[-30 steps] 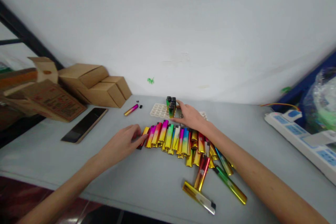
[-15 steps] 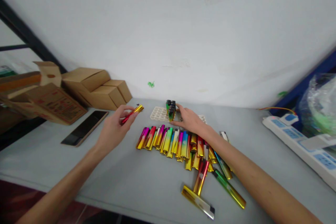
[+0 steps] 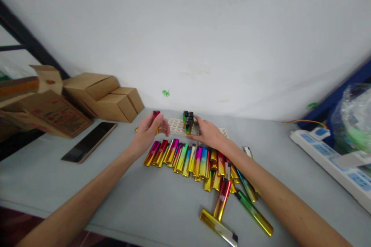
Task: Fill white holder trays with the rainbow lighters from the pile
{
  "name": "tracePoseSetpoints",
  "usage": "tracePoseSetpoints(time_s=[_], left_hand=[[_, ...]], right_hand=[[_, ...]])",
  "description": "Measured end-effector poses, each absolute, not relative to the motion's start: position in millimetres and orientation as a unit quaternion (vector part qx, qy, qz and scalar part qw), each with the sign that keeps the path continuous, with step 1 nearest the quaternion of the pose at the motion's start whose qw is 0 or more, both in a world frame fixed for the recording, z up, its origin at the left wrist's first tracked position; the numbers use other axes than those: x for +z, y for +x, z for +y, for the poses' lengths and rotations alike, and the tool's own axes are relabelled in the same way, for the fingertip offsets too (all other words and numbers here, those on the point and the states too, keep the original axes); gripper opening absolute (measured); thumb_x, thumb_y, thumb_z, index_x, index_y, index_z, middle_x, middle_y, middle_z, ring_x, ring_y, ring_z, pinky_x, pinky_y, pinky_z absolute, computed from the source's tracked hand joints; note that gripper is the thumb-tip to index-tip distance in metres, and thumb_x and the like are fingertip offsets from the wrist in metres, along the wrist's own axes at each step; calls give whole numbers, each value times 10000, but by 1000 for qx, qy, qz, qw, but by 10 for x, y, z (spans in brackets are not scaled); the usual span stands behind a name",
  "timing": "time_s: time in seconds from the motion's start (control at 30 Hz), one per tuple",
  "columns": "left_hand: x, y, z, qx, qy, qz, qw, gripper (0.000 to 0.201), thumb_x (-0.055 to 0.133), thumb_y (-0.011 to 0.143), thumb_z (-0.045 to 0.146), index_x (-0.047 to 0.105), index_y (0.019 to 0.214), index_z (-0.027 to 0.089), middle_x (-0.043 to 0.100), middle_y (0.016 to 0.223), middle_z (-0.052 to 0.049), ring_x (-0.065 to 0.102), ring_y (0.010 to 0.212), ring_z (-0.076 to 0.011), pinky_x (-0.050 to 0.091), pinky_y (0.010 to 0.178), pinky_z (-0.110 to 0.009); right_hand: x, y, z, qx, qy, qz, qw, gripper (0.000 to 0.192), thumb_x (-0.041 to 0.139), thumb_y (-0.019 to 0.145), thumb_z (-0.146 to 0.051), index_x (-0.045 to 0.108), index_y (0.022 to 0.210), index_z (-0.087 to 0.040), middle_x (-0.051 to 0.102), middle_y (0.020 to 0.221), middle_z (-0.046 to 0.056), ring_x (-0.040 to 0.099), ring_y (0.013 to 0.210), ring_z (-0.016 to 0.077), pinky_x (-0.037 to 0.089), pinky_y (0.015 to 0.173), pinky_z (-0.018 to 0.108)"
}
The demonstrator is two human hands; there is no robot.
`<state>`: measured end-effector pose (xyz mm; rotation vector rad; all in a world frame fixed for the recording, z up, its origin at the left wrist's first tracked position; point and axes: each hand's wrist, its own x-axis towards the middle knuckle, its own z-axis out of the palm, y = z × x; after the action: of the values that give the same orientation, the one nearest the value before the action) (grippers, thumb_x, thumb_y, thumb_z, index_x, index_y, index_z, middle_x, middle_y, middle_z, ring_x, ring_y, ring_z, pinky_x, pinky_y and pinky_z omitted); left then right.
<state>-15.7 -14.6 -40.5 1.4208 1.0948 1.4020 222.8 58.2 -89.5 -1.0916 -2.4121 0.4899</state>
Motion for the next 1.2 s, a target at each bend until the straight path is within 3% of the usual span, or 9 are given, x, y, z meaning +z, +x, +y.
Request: tracePoseSetpoints(time_s=[0.13,0.23,0.47,0.8,0.93,1.1,1.2], left_hand=[[-425,-127,-251,530,567,455,437,429,595,935,584,410,793,224,358,566,98,297,430,-63,267,398,-180],[-434,-128,-291,522,567,470,431,479,563,938,620,419,740,208,313,567,87,266,453,-62,222,410,-186],[-435,-106,-278,512,474,475,536,566,478,886,695,427,612,203,225,488,86,145,422,-61,107,415,-220],[-501,-126,-292,461,550,514,470,462,362,953,464,393,561,222,296,441,49,272,387,-98,208,410,-250],[-533,-115,-292,469,539,519,469,485,382,967,512,401,581,218,285,452,57,258,390,-92,181,410,-247],[-551,-136,-219,500,498,461,538,527,435,945,670,526,745,192,268,529,82,175,426,-71,136,416,-217],[-498,-159,-174,524,505,401,556,457,493,954,641,584,935,194,376,632,65,280,479,-71,250,435,-195]], right_hand=[[-880,2227,579,176,-394,-875,218,839,698,874,-536,371,1540,-144,655,1366,215,673,1138,385,531,930,497],[-869,2225,573,173,-394,-876,218,851,693,878,-537,354,1556,-149,661,1359,212,688,1101,373,536,910,485],[-846,2225,565,164,-402,-879,198,856,682,895,-546,330,1561,-140,659,1365,210,677,1132,368,533,923,465],[-878,2231,583,168,-399,-878,206,865,683,886,-559,328,1564,-156,663,1356,204,685,1090,375,529,906,481],[-871,2228,580,160,-402,-877,209,840,705,877,-546,365,1540,-156,669,1340,207,677,1110,375,527,918,477],[-844,2217,563,159,-403,-878,203,812,699,890,-524,378,1524,-132,686,1289,219,679,1085,364,524,906,466],[-832,2211,552,162,-398,-879,208,802,699,886,-516,390,1512,-122,690,1269,222,673,1087,362,514,902,458]])
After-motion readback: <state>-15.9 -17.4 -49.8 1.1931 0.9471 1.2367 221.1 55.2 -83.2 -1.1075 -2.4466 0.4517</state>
